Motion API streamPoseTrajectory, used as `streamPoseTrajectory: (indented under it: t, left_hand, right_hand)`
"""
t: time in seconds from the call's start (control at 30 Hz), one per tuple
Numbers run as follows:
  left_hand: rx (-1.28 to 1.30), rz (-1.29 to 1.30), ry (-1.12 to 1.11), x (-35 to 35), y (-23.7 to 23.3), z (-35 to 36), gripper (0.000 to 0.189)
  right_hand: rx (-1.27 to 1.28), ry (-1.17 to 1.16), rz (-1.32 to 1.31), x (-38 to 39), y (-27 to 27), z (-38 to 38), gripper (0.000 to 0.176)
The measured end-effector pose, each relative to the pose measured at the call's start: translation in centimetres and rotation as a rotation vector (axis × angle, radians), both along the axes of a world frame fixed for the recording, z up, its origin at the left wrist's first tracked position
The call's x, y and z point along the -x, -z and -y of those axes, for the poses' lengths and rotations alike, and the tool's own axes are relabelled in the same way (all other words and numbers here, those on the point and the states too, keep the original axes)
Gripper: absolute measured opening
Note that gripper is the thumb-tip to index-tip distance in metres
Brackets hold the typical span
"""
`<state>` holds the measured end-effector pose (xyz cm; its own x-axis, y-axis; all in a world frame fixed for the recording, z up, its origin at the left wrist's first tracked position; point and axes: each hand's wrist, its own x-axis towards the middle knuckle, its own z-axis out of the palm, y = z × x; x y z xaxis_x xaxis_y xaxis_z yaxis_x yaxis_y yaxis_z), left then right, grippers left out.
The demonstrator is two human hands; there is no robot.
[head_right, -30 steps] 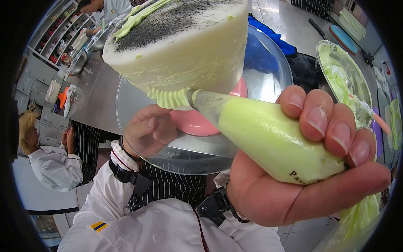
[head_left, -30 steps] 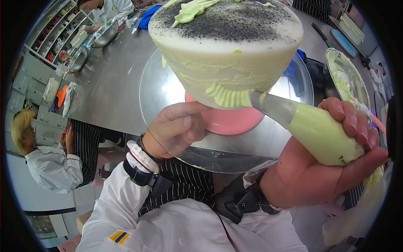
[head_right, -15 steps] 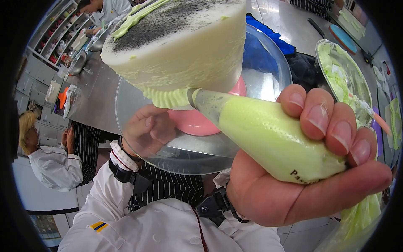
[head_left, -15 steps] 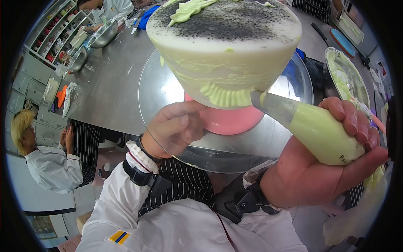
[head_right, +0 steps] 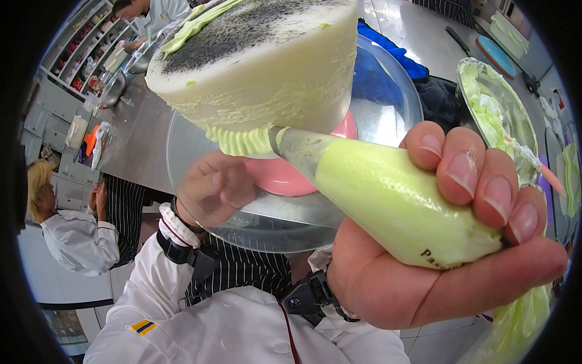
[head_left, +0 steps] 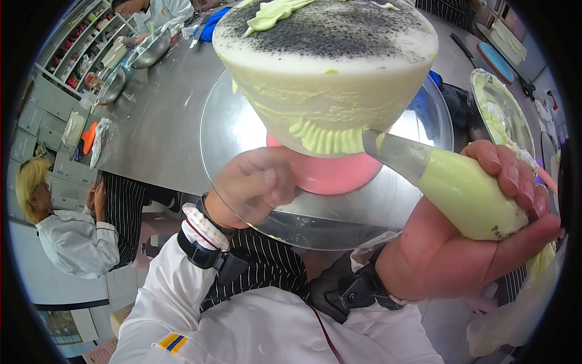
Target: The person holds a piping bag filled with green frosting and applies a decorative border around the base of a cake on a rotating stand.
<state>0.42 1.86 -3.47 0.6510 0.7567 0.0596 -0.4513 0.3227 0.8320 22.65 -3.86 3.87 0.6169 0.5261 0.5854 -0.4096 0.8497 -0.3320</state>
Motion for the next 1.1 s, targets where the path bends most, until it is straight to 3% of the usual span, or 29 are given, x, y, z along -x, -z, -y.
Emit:
streamPoseTrajectory:
  t: [0.27, 0.83, 1.1]
  left_hand:
    - [-0.010, -0.013, 0.033, 0.00, -0.19, -0.08, 0.038]
    - [-0.014, 0.007, 0.038, 0.00, -0.09, -0.10, 0.036]
    - [0.002, 0.014, 0.034, 0.03, -0.13, -0.13, 0.036]
  right_hand:
    - [0.014, 0.040, 0.028, 0.08, -0.08, -0.05, 0.024]
    - [-0.044, -0.121, -0.064, 0.12, -0.08, -0.11, 0.019]
    - [-0.018, -0.060, -0.016, 0.16, -0.04, -0.09, 0.018]
